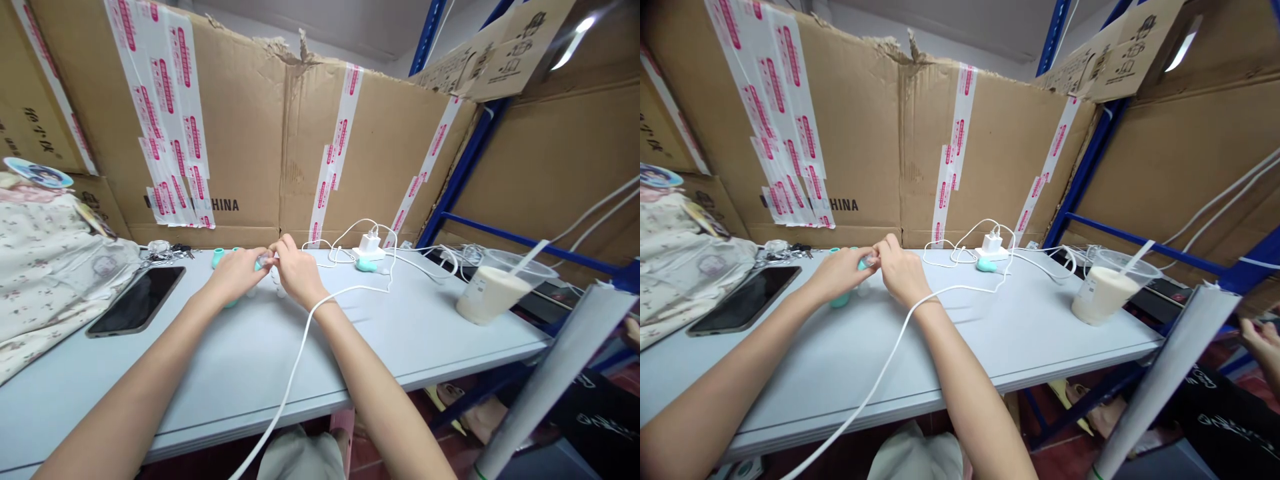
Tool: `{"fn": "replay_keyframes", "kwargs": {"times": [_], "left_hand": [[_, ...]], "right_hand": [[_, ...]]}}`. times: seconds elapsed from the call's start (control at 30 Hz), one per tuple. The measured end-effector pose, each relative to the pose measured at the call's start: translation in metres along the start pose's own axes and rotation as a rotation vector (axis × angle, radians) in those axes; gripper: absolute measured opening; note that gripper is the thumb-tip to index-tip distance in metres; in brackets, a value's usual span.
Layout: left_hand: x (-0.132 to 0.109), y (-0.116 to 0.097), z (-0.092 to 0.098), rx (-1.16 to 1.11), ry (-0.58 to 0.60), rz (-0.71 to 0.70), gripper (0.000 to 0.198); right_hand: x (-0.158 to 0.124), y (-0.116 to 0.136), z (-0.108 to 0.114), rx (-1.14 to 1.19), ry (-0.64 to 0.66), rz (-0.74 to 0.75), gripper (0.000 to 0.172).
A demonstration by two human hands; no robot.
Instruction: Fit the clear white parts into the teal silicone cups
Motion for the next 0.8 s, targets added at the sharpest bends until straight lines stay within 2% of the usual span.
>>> {"fn": "replay_keyframes", "kwargs": {"times": [0.17, 0.23, 0.27, 0.37, 0.4, 0.47, 0.57, 0.63, 0.7, 0.8], "left_hand": [[0.0, -0.002, 0.005, 0.032, -0.043, 0.017, 0.036], [0.001, 0.002, 0.005, 0.087, -0.047, 0.024, 0.035], [0.001, 0.005, 0.006, 0.109, -0.05, 0.033, 0.035], [0.0, 0.021, 0.014, 0.079, -0.118, 0.132, 0.034], [-0.001, 0.029, 0.019, 0.037, -0.165, 0.183, 0.035], [-0.003, 0.043, 0.027, -0.06, -0.258, 0.284, 0.036], [-0.006, 0.058, 0.032, -0.165, -0.339, 0.385, 0.035], [-0.006, 0.064, 0.031, -0.205, -0.348, 0.419, 0.035], [-0.005, 0.068, 0.029, -0.234, -0.345, 0.433, 0.034], [-0.005, 0.071, 0.027, -0.251, -0.34, 0.445, 0.033]], "right_hand": [[0.001, -0.019, -0.005, 0.3, -0.134, -0.162, 0.022], [0.0, -0.041, -0.004, 0.381, -0.227, -0.26, 0.019], [-0.003, -0.057, 0.0, 0.406, -0.313, -0.345, 0.019], [-0.015, -0.094, 0.017, 0.361, -0.535, -0.511, 0.019], [-0.016, -0.097, 0.019, 0.333, -0.522, -0.504, 0.019], [-0.011, -0.087, 0.011, 0.287, -0.374, -0.401, 0.019], [-0.002, -0.045, -0.022, 0.122, -0.045, -0.111, 0.02], [-0.001, -0.019, -0.046, -0.021, 0.115, 0.035, 0.018], [-0.002, -0.005, -0.063, -0.125, 0.21, 0.105, 0.015], [-0.004, -0.001, -0.075, -0.202, 0.281, 0.132, 0.014]]}}
Point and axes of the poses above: each hand's wrist, its own x-axis towards the middle knuckle, its own z-axis out of the back of the hand, y = z × x, the point moved 7 cm from there along x, towards the middle knuckle, and after that the axes turned 5 degrees about x, right-handed, at the moved point
